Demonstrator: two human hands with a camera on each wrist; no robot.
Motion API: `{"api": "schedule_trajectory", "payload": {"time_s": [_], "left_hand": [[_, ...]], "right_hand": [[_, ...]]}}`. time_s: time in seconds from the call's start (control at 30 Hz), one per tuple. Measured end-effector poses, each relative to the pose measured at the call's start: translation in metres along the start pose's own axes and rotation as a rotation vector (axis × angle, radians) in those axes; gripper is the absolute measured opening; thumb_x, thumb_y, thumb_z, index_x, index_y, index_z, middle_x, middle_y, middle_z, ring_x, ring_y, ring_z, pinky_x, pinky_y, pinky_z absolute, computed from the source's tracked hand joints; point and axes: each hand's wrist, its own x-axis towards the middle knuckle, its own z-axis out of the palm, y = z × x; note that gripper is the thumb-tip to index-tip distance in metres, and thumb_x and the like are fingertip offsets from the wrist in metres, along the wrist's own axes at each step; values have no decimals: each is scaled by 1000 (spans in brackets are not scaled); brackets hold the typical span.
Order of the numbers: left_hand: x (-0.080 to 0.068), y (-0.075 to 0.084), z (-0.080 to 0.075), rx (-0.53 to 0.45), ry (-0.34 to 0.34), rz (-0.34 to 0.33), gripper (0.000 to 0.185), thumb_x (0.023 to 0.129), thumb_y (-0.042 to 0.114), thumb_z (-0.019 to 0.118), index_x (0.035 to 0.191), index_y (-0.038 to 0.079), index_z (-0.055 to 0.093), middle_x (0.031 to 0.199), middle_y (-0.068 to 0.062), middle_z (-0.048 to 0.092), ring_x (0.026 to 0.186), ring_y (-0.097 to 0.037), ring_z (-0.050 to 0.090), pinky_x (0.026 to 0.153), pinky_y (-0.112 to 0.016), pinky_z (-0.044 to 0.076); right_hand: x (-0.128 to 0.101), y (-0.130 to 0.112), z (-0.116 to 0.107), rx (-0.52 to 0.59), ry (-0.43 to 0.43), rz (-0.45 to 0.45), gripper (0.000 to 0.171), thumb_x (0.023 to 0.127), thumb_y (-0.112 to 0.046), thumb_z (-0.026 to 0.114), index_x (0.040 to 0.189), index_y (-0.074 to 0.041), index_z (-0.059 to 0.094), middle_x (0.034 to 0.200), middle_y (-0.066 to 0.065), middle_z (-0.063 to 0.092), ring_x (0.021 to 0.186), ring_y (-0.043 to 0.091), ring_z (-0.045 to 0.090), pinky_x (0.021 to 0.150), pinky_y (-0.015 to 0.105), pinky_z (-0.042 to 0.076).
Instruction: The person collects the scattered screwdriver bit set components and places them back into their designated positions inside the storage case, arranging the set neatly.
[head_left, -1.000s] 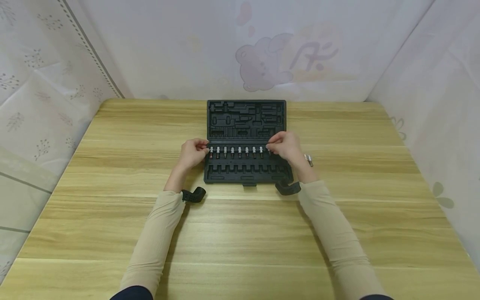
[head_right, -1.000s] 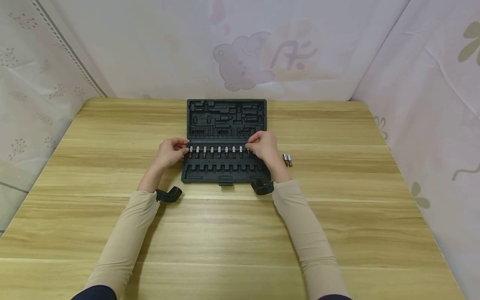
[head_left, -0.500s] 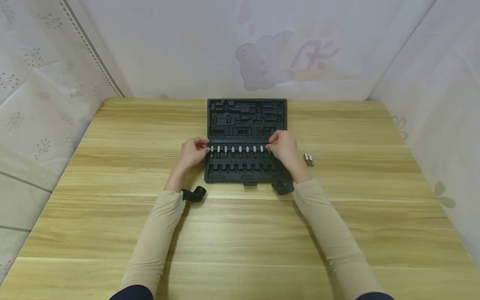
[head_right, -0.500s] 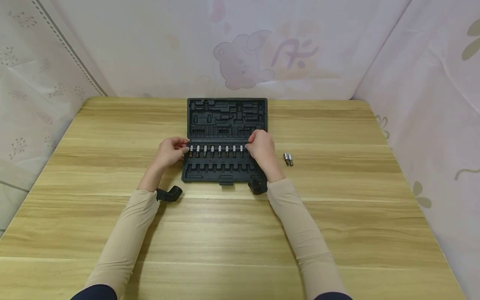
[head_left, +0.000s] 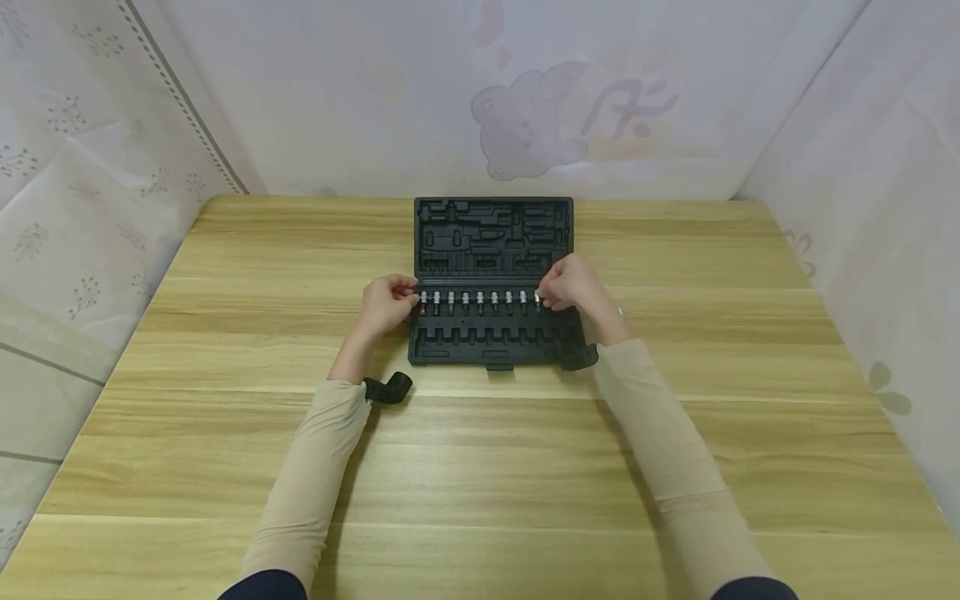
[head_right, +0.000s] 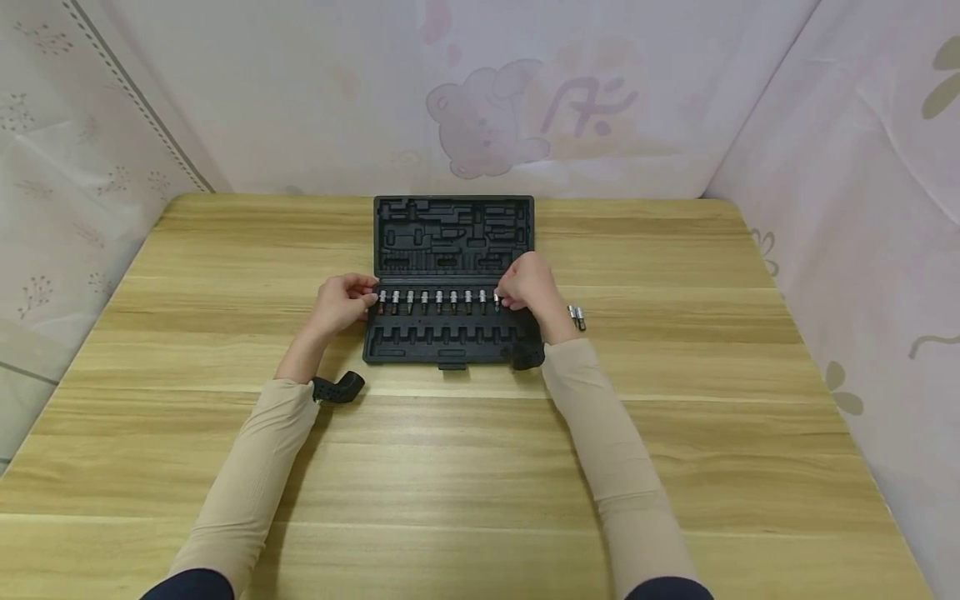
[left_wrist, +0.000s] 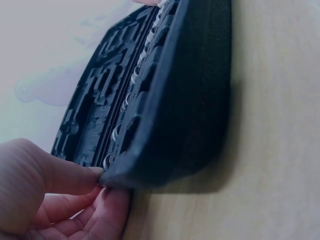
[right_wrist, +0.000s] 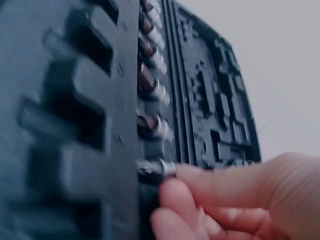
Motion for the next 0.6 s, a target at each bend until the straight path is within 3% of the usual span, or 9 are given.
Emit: {"api": "schedule_trajectory", "payload": {"time_s": [0.17,0.37,0.6], "left_hand": [[-1,0,-1,9,1,6,28,89,-2,56,116,-7,60,97,-18,58,81,-21,54,60,-23,52],[0,-1,0,13,11,14,27,88,-2,56,115,-7,60,97,-18,59,80,-21,54,59,-22,51],[0,-1,1,9,10,13,28,88,-2,56,116,-8,60,97,-18,59,79,-20,54,59,-21,52]], "right_hand": [[5,-7,-7,-43,-78,66,8,84,-1,66,85,6,65,73,9,63,55,12,61,59,30,57],[9,-8,-11,-63,-142,131,26,84,-5,67,103,12,59,59,7,60,49,13,59,55,29,56],[19,-17,-9,-195,-185,179,16,85,-6,66,94,6,62,59,6,60,49,12,58,56,28,56]]}}
